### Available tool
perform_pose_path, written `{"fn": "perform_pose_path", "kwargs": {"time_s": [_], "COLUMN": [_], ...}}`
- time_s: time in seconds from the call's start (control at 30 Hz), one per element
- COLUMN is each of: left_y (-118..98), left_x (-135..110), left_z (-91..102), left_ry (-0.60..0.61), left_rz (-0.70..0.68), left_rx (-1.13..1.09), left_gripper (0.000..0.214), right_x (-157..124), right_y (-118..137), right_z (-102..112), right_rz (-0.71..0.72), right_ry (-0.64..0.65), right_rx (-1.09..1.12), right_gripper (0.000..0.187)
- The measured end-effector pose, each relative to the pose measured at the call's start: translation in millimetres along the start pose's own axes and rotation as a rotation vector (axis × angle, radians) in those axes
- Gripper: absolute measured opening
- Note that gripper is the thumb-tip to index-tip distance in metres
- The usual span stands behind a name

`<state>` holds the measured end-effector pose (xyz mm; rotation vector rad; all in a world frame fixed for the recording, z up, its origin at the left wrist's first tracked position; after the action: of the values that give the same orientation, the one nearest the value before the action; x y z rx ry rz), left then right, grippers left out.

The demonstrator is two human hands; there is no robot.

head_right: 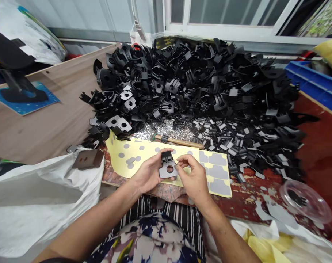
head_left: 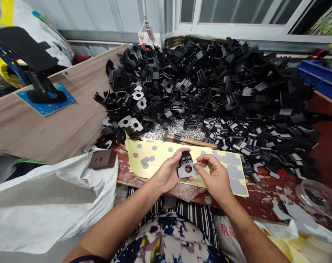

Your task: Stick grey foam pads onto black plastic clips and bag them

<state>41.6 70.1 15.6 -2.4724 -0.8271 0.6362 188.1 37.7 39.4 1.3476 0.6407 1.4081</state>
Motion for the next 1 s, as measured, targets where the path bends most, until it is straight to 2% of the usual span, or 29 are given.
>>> {"fn": "perform_pose_path", "kwargs": {"time_s": [0.3,0.47,0.57,0.67,0.77,0.83,0.87,0.93,1.0], "left_y": [1.1,3.8,4.2,5.3,16.0,19.7,19.8,20.6,26.1], "left_x": [-2.1,-6.1,-5.4,-6.1,-3.7,-4.8,-6.8,-12.0,-16.7], "left_z": [-2.2,-5.6,1.6,14.6,24.4,26.3,25.6,21.8,16.5], "left_ry": [-0.014,-0.023,-0.149,-0.336,-0.390,-0.378,-0.363,-0.293,-0.168], "left_rz": [0.013,0.011,-0.123,-0.295,-0.279,-0.253,-0.249,-0.213,-0.105], "left_rx": [0.026,0.105,0.250,0.352,0.320,0.284,0.276,0.269,0.252], "left_gripper": [0.042,0.055,0.061,0.047,0.047,0.052,0.054,0.057,0.064], "right_x": [-0.5,-2.7,-10.4,-20.9,-25.5,-21.4,-18.0,-11.8,-10.9], "right_y": [-1.1,13.4,20.8,29.9,41.0,42.9,40.1,24.7,2.2], "right_z": [-1.4,-5.1,-11.4,-21.4,-23.7,-16.0,-11.6,-7.2,-9.1], "right_rz": [-0.007,0.087,0.209,0.380,0.495,0.448,0.390,0.232,0.050], "right_ry": [0.009,0.052,0.064,0.092,0.069,0.006,-0.003,0.070,0.186], "right_rx": [-0.020,-0.150,-0.314,-0.474,-0.723,-0.834,-0.818,-0.600,-0.260], "right_gripper": [0.013,0.009,0.022,0.036,0.038,0.046,0.053,0.054,0.042]}}
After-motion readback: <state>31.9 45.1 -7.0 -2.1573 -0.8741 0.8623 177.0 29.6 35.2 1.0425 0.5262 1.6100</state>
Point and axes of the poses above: each hand's wrist, its own x-axis towards the middle knuckle, its own z-axis out of the back of the hand, y = z × x, the point moved 7 cm from there along x, towards the middle knuckle, and after that the axes turned 9 degrees about z, right-handed, at the moved point
